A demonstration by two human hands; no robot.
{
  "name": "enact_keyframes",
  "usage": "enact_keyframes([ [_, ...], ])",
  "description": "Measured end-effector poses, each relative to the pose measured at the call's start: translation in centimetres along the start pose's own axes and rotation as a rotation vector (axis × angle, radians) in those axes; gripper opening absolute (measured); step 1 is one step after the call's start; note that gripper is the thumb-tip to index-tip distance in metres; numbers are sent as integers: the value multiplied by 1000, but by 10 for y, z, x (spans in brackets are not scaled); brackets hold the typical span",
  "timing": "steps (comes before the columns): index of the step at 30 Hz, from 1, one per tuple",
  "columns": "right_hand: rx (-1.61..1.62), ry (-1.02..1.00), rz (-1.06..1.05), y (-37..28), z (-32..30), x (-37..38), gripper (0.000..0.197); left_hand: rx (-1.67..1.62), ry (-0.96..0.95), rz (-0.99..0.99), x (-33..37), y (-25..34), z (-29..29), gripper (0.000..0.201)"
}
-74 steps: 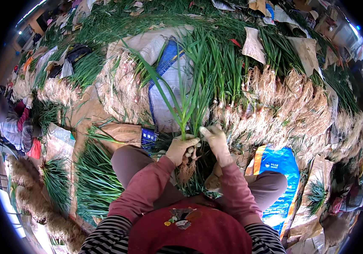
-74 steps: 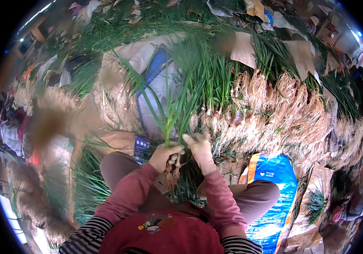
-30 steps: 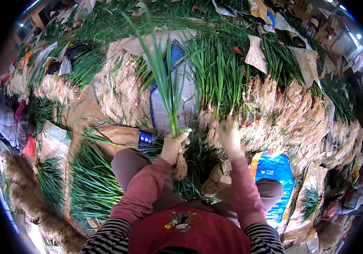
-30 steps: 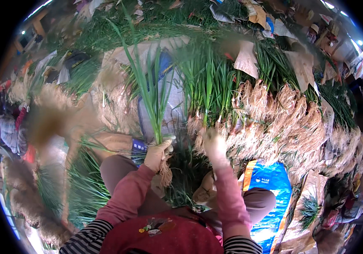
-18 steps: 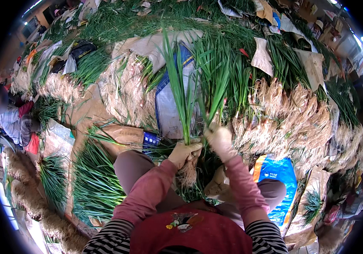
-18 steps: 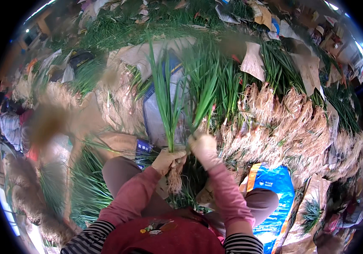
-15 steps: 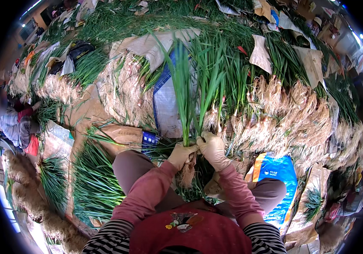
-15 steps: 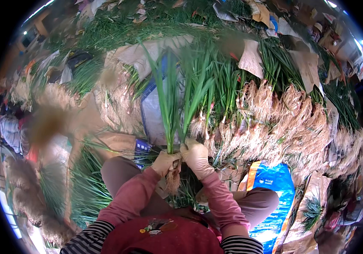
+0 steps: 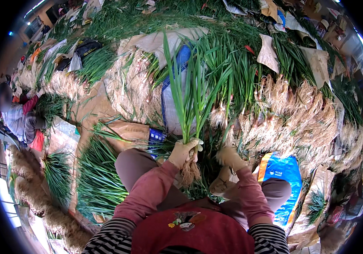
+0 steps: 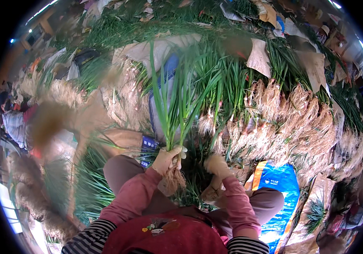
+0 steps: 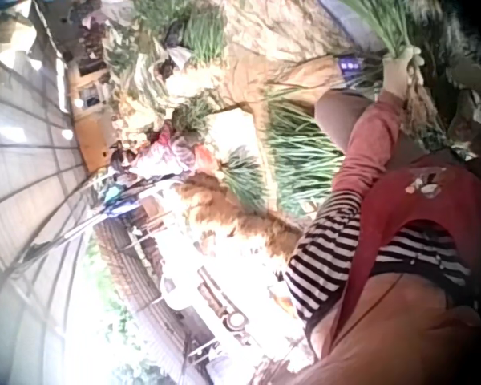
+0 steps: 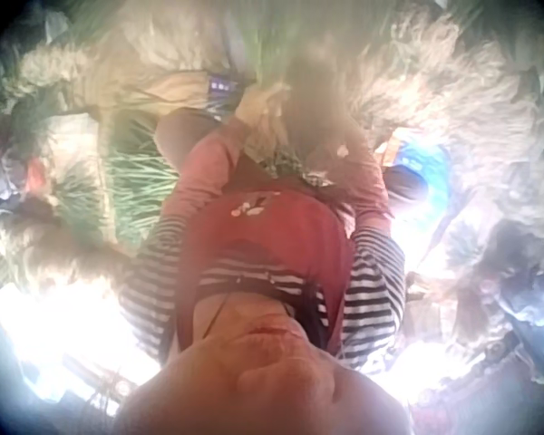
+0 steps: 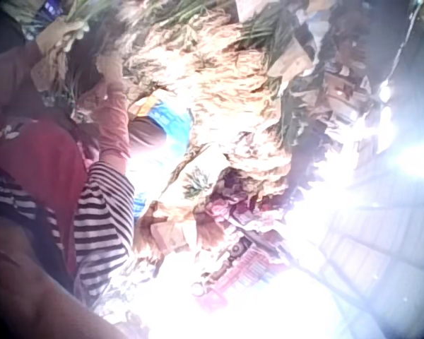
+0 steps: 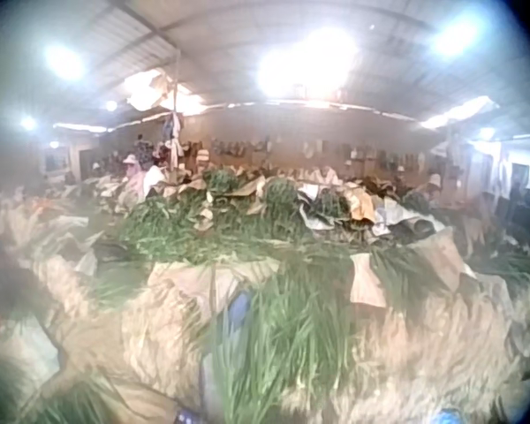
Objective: The person sorts a large bundle of green onions by hand while sitting on the floor of a warehouse. They pull individual stalks from a central pile, remove dried or yellowed outer leaves, and place the cleaned stalks into organized bundles on either side of their lap.
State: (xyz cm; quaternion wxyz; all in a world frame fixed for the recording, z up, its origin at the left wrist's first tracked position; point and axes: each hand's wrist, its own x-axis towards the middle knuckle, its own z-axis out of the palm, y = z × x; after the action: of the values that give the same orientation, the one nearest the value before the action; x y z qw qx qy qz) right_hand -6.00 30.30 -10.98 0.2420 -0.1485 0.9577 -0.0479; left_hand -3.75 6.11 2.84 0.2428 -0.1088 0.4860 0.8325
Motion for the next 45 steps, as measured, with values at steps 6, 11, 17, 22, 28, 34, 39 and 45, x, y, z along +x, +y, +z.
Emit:
enact_keyframes([
  [6, 1464, 219, 26, -89, -123, -24, 33, -17, 3, -14, -6, -8, -12, 19],
  [11, 1756, 437, 240, -117, -111, 14, 16, 52, 47, 29, -9, -11, -21, 18],
  [17, 108, -215, 91, -69, -12, -33, 34, 46, 68, 69, 2, -10, -19, 15],
  [22, 606, 672, -168, -102, -130, -50, 32, 65, 118, 45, -3, -7, -18, 13],
  [28, -44, 492, -468, -132, -150, -11, 16, 143, 187, 55, 5, -14, -15, 14],
  [34, 1132, 705, -116, -96, -125, 2, 15, 115, 165, 130, -4, -3, -7, 16],
  [39, 591, 446, 173, -79, -120, -32, 49, 31, 208, 332, -9, 13, -11, 18],
  [45, 249, 723, 290, -46, -114, 0, 23, -138, 47, 139, 14, 6, -18, 29],
])
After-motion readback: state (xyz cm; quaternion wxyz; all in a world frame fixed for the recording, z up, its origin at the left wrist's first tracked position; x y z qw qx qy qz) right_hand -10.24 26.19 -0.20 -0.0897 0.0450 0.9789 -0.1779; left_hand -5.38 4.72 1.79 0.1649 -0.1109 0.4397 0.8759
